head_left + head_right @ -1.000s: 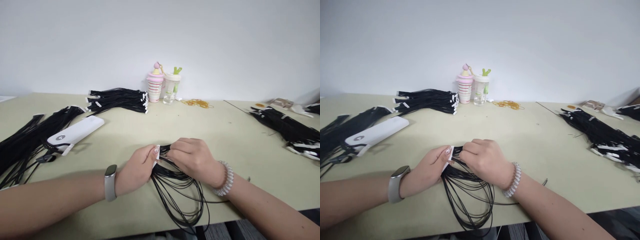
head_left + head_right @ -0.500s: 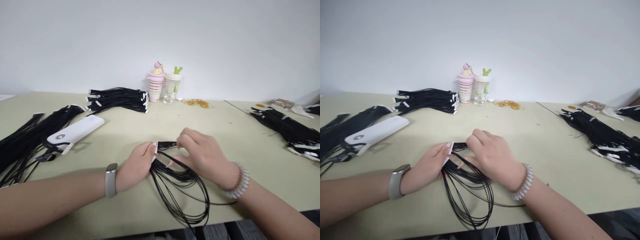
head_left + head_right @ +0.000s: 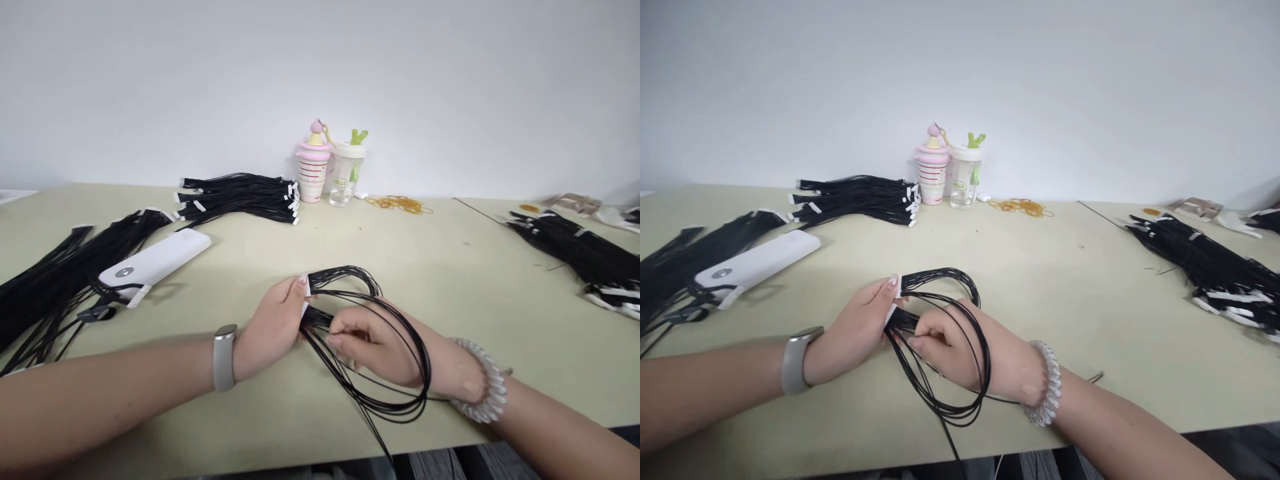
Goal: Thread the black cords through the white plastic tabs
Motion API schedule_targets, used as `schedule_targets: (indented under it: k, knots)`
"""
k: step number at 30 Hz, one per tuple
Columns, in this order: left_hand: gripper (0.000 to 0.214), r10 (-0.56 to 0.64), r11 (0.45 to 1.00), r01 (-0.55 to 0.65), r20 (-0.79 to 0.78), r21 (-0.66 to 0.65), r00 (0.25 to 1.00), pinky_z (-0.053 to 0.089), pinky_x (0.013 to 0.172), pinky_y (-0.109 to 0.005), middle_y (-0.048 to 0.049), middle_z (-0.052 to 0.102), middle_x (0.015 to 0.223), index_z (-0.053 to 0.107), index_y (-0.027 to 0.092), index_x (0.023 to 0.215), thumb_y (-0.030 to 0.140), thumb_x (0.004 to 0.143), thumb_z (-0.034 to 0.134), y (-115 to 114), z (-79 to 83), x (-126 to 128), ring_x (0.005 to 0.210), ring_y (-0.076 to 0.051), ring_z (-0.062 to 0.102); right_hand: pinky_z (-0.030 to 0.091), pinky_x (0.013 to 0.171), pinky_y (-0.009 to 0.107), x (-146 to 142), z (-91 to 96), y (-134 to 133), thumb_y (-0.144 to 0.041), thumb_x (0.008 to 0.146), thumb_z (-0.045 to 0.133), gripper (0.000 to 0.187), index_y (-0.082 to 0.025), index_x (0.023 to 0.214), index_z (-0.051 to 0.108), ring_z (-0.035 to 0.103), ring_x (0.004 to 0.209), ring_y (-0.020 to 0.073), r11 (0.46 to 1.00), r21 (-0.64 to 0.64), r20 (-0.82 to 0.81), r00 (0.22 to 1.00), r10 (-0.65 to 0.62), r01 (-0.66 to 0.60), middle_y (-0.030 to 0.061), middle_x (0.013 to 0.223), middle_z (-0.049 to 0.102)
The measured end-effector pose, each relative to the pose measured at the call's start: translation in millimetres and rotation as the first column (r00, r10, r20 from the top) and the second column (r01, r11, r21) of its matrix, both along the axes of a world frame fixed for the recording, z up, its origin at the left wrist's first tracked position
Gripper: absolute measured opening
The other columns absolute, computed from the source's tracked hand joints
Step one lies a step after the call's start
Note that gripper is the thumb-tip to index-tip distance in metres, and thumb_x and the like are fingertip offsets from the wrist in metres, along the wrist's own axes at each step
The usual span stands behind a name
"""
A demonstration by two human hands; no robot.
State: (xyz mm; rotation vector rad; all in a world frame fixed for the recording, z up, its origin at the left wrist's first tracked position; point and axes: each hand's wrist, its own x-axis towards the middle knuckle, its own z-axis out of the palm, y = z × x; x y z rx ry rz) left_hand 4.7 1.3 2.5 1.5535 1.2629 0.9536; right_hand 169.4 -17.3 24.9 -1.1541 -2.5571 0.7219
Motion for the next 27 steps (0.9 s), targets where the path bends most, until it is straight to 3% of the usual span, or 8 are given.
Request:
schedule_targets:
  k: [3, 13, 18, 20, 22, 24, 26, 27]
  knots:
    - [0.033, 0.0, 1.0, 0.001, -0.014, 0.013, 1.0, 0.033, 0.047, -0.023, 0.0049, 0.038, 0.054, 0.037, 0.019, 0.062, 0.043, 0.084, 0.034, 1, -1.4, 0, 0.049, -0.01, 0.038, 0.03, 0.049, 0.019, -3, -2.5, 0, -0.022, 0.082, 0.041, 0.022, -0.015, 0.061, 0.043, 0.036, 0.05, 0.0057, 0.995, 0.093, 0.001, 1.0, -0.031, 0.031, -0.004, 0.053, 0.045]
    - [0.036, 0.012, 1.0, -0.011, -0.019, 0.009, 1.0, 0.033, 0.048, -0.023, 0.0046, 0.04, 0.053, 0.04, 0.018, 0.061, 0.045, 0.084, 0.031, 0, 0.5, 0, 0.049, -0.01, 0.039, 0.025, 0.046, 0.019, -7, -11.9, -1, -0.01, 0.074, 0.038, 0.021, -0.014, 0.054, 0.038, 0.027, 0.047, 0.0045, 0.996, 0.083, 0.019, 1.0, 0.017, -0.019, -0.0055, 0.049, 0.037]
    - [0.037, -0.012, 0.999, 0.012, -0.01, -0.037, 1.0, 0.033, 0.045, -0.023, 0.005, 0.039, 0.05, 0.039, 0.018, 0.062, 0.044, 0.085, 0.027, -1, -1.2, 1, 0.045, -0.01, 0.04, 0.025, 0.041, 0.016, 10, 3.4, 7, -0.012, 0.071, 0.045, 0.013, -0.015, 0.059, 0.048, 0.031, 0.044, 0.0034, 0.997, 0.063, 0.031, 0.999, -0.042, 0.04, -0.0064, 0.048, 0.043]
    - [0.037, -0.056, 0.996, 0.057, 0.019, -0.062, 0.998, 0.034, 0.044, -0.023, 0.0049, 0.04, 0.05, 0.04, 0.019, 0.064, 0.047, 0.084, 0.027, 0, -4.6, 1, 0.044, -0.01, 0.041, 0.028, 0.04, 0.017, 23, 13.6, 13, -0.016, 0.071, 0.049, 0.011, -0.015, 0.061, 0.052, 0.035, 0.042, 0.0038, 0.981, 0.123, -0.006, 0.989, -0.15, 0.149, -0.0053, 0.048, 0.047]
    - [0.038, -0.083, 0.994, 0.086, 0.035, -0.071, 0.996, 0.033, 0.042, -0.023, 0.0047, 0.04, 0.05, 0.04, 0.019, 0.065, 0.049, 0.084, 0.028, 1, -7.8, 0, 0.042, -0.01, 0.041, 0.033, 0.04, 0.019, 36, 23.1, 20, -0.02, 0.073, 0.051, 0.011, -0.016, 0.066, 0.059, 0.041, 0.041, 0.0053, 0.905, 0.216, -0.125, 0.93, -0.347, 0.367, -0.003, 0.05, 0.054]
    - [0.038, -0.095, 0.994, 0.097, 0.035, -0.055, 0.995, 0.033, 0.041, -0.023, 0.0045, 0.041, 0.049, 0.04, 0.019, 0.064, 0.049, 0.083, 0.029, 1, -9.8, -1, 0.042, -0.01, 0.04, 0.043, 0.047, 0.022, 48, 30.3, 27, -0.021, 0.073, 0.054, 0.01, -0.017, 0.072, 0.063, 0.053, 0.049, 0.0091, 0.753, 0.293, -0.388, 0.793, -0.47, 0.589, 0.0004, 0.059, 0.061]
    - [0.038, -0.091, 0.995, 0.092, 0.028, -0.046, 0.995, 0.032, 0.042, -0.023, 0.0044, 0.041, 0.049, 0.039, 0.019, 0.064, 0.049, 0.084, 0.029, 1, -10.6, -2, 0.043, -0.01, 0.04, 0.05, 0.063, 0.029, 58, 35.1, 34, -0.02, 0.071, 0.057, 0.015, -0.017, 0.084, 0.064, 0.061, 0.069, 0.0143, 0.649, 0.247, -0.692, 0.6, -0.401, 0.719, 0.0036, 0.078, 0.065]
    - [0.037, -0.086, 0.995, 0.087, 0.025, -0.042, 0.996, 0.032, 0.042, -0.023, 0.0046, 0.04, 0.05, 0.039, 0.019, 0.063, 0.049, 0.083, 0.029, 1, -10.8, -2, 0.043, -0.01, 0.039, 0.05, 0.07, 0.032, 62, 36.7, 37, -0.019, 0.071, 0.057, 0.019, -0.018, 0.089, 0.063, 0.061, 0.077, 0.0156, 0.646, 0.184, -0.806, 0.49, -0.332, 0.741, 0.0044, 0.087, 0.065]
